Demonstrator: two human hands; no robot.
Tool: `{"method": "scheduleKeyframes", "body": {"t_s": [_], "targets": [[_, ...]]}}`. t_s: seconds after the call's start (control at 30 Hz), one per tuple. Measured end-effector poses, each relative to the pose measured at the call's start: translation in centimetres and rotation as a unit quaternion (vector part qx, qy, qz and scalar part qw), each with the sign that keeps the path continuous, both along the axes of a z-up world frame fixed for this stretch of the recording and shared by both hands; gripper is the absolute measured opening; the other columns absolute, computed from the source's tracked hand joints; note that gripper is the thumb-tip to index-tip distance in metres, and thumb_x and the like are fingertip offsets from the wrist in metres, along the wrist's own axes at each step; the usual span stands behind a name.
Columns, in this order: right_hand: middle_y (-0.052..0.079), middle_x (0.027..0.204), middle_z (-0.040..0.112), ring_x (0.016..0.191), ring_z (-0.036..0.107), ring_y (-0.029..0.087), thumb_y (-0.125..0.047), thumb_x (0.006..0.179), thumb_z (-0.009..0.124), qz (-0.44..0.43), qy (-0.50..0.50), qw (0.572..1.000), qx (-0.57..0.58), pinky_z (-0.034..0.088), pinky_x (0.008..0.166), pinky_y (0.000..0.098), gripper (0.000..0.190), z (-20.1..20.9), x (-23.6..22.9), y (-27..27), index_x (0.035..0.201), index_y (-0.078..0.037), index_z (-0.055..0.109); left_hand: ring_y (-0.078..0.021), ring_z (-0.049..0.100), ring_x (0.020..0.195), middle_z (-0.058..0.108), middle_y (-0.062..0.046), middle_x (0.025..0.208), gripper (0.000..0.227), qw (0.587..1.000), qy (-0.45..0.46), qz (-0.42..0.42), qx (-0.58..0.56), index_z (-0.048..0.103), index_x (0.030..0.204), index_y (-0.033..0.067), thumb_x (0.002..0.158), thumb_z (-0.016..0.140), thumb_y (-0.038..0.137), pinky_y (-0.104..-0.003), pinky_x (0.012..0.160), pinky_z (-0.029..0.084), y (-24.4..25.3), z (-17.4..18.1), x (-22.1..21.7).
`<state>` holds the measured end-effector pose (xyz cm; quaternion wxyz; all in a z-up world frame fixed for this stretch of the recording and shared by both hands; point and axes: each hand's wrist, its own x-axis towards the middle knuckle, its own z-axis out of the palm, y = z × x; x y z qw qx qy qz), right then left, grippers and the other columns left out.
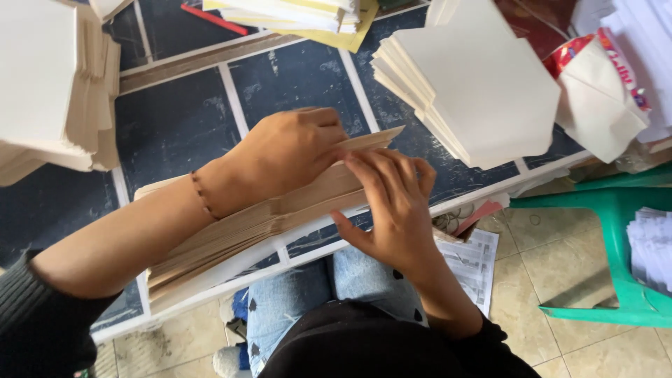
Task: The person aligns the edges of a thick stack of book pages and inserts a white cover sheet into the spine. They then smooth the cover and the stack of pages on the table.
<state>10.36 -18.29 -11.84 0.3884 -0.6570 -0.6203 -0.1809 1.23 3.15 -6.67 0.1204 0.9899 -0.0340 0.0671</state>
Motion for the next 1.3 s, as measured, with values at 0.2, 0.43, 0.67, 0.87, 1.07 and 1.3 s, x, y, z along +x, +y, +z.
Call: {"method": "scheduleKeyframes", "body": {"t_s": [0.2, 0.43, 0.67, 0.87, 1.07, 1.3], "targets": [[0.014, 0.171, 0.030, 0.164, 0.031, 0.035, -0.067, 0.101, 0.075, -0.050, 0.052, 0.996, 0.044, 0.032, 0.142, 0.0605, 0.090, -3.6, 0.9, -0.8, 0.162, -0.013, 0.038, -0.0276, 0.076, 0.095, 0.073, -0.016, 0.111, 0.119, 0.963, 0.251, 0.087, 0.034, 0.034, 0.176, 0.0255, 0.078, 0.016, 0.091, -0.045, 0.086, 0.065, -2.7, 6.0, -3.0], [0.027, 0.185, -0.003, 0.175, 0.004, 0.045, -0.063, 0.088, 0.085, 0.260, 0.499, 0.824, 0.069, 0.023, 0.139, 0.0651, 0.136, -8.9, 1.2, 0.6, 0.175, -0.019, -0.010, -0.0294, 0.063, 0.114, 0.063, -0.006, 0.130, 0.136, 0.988, 0.019, 0.048, 0.143, 0.034, 0.171, 0.0088, 0.065, 0.095, 0.068, -0.045, 0.088, 0.055, -5.4, 0.1, -8.1], [0.005, 0.144, 0.068, 0.136, 0.065, 0.022, -0.028, 0.063, 0.100, 0.202, 0.664, 0.718, -0.058, 0.058, 0.115, 0.0439, 0.101, -10.3, -2.2, 1.4, 0.154, -0.015, 0.057, -0.0214, 0.053, 0.144, 0.045, 0.003, 0.172, 0.120, 0.962, -0.017, 0.084, 0.261, 0.029, 0.173, 0.0301, 0.070, 0.061, 0.082, -0.043, 0.112, 0.053, -3.4, -1.8, -13.9], [0.009, 0.161, 0.053, 0.151, 0.053, 0.025, -0.042, 0.074, 0.096, 0.279, 0.607, 0.744, 0.003, 0.045, 0.131, 0.0505, 0.111, -9.6, -1.5, 1.0, 0.164, -0.011, 0.039, -0.0304, 0.061, 0.132, 0.064, -0.021, 0.152, 0.034, 0.774, -0.160, 0.541, -0.287, 0.058, 0.150, -0.0026, 0.125, 0.070, 0.018, -0.041, 0.118, 0.038, 6.1, -16.9, -21.3], [0.015, 0.180, 0.031, 0.167, 0.036, 0.034, -0.055, 0.084, 0.091, 0.393, 0.522, 0.757, 0.013, 0.027, 0.144, 0.0614, 0.123, -9.3, 1.5, 0.2, 0.175, -0.014, 0.020, -0.0247, 0.049, 0.148, 0.056, -0.022, 0.159, 0.052, 0.741, -0.187, 0.526, -0.373, 0.051, 0.157, -0.0051, 0.123, 0.048, 0.033, -0.036, 0.127, 0.028, 6.8, -19.8, -25.2], [0.013, 0.185, -0.019, 0.175, -0.008, 0.030, -0.047, 0.096, 0.084, 0.324, 0.530, 0.783, -0.041, 0.004, 0.144, 0.0558, 0.131, -5.4, -0.8, -1.7, 0.173, -0.010, -0.015, -0.0491, 0.036, 0.166, 0.035, -0.040, 0.174, 0.150, 0.911, -0.241, 0.270, -0.197, 0.014, 0.175, -0.0044, 0.051, 0.084, 0.043, -0.056, 0.136, 0.030, -3.2, -6.6, -24.5]]}}
